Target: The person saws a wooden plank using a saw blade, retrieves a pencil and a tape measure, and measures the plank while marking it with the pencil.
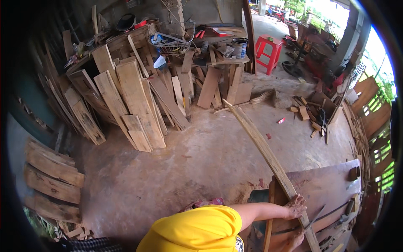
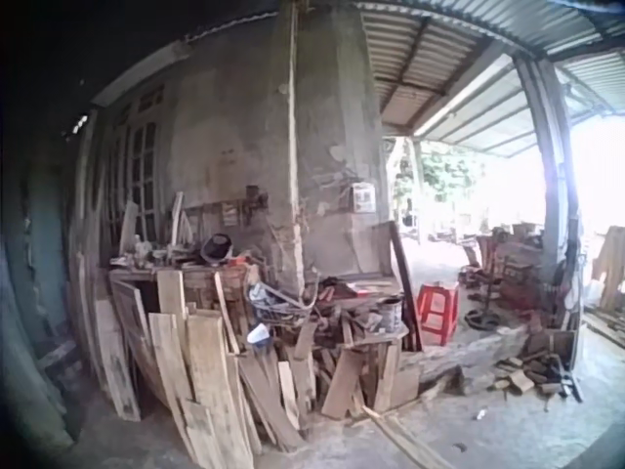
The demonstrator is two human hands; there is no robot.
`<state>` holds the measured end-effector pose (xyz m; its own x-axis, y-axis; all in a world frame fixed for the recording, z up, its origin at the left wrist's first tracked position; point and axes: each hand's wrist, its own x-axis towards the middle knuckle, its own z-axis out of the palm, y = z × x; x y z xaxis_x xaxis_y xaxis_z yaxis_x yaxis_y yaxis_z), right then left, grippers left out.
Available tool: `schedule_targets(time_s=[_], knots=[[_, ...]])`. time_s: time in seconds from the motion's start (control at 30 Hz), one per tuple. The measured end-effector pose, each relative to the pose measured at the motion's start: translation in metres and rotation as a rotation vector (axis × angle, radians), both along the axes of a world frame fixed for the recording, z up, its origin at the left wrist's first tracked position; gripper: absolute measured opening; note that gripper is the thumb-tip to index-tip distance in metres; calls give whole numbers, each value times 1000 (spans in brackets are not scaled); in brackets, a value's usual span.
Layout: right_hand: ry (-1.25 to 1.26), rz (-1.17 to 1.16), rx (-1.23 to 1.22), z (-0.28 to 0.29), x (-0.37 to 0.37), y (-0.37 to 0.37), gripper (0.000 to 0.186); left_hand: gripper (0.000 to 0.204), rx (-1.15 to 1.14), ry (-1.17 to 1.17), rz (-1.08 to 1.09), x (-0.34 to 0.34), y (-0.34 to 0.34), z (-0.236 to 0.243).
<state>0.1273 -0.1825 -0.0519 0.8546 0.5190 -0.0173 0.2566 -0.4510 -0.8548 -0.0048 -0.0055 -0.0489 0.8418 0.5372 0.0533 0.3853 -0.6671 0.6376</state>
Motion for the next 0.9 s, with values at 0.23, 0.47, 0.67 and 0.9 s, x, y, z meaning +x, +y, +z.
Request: schedule_targets(time_s=[0.23, 0.47, 0.67, 0.9], knots=[[-188, 21, -234, 73, -104, 12, 37, 65, -70, -61, 1, -2, 3, -19], [-456, 94, -297, 66, -109, 2, 26, 69, 11, -93, 60, -5, 5, -4], [-736, 115, -476, 10, -69, -7, 22, 69, 11, -54, 21, -10, 1, 17], [-408, 53, -704, 82, -137, -12, 51, 55, 281, -132, 179, -17, 2, -3]])
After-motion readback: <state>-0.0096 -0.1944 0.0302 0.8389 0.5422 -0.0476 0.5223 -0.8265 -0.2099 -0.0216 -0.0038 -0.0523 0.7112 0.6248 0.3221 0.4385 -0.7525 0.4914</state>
